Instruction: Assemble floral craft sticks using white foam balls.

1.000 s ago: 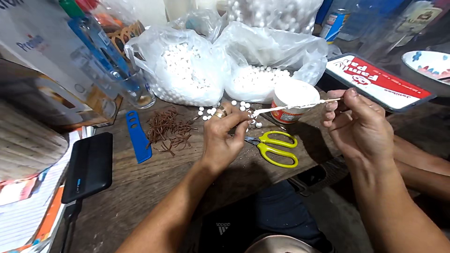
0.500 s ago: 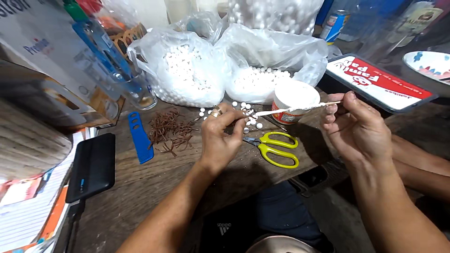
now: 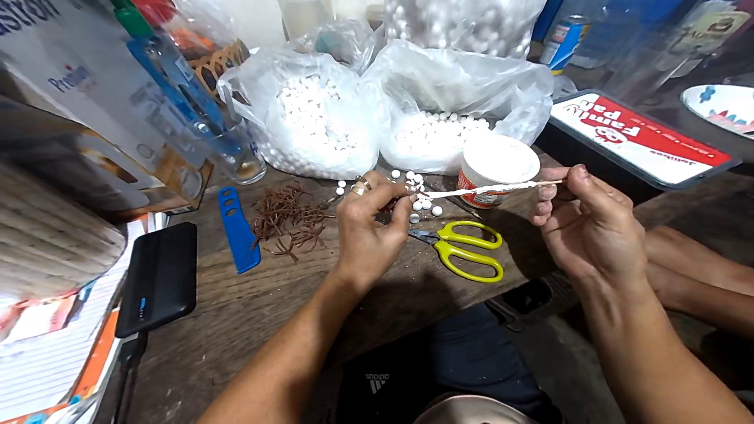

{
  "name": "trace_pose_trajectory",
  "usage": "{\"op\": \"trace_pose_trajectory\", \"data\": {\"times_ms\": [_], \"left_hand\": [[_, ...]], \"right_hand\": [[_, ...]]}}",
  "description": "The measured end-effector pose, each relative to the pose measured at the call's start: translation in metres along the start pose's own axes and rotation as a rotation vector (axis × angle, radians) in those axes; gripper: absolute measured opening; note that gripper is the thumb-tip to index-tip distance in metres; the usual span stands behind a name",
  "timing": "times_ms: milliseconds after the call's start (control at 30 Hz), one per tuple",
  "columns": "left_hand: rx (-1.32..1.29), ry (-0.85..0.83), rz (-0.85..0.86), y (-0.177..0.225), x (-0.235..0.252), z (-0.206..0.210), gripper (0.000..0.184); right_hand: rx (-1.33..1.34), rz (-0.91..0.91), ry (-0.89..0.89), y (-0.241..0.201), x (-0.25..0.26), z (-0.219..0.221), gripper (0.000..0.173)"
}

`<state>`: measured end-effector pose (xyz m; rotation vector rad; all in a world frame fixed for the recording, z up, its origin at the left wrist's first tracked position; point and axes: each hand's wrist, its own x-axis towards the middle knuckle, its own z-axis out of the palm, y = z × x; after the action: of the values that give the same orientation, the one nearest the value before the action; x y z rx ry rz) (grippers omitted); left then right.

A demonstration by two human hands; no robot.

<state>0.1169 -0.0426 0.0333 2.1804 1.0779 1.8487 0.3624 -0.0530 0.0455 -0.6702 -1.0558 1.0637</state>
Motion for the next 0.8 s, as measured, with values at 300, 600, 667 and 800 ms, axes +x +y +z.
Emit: {"op": "trace_pose_trajectory", "data": {"times_ms": [300,600,667,800], "left_hand": [[0.010,-0.012,0.004,-0.0005,-0.0008,0.0000,0.006],[0.014,-0.011,0.015,-0.0010,-0.0005,0.0005,0.006],[0.014,-0.011,0.015,-0.0014,-0.0006,0.0007,0.006],[0.021,-0.007,0.018,-0.0013,-0.0003,0.0008,0.006]], "right_hand": [[0.012,0.001,0.034,0.0011,0.0006,0.0005,0.046],[0.037,0.023,0.068,0.0036,0.0018,-0.0006,0.046],[0.034,0.024,0.066,0.0038,0.0019,-0.0011,0.046],[0.014,0.036,0.044,0.0041,0.0003,-0.0009,0.047]]}}
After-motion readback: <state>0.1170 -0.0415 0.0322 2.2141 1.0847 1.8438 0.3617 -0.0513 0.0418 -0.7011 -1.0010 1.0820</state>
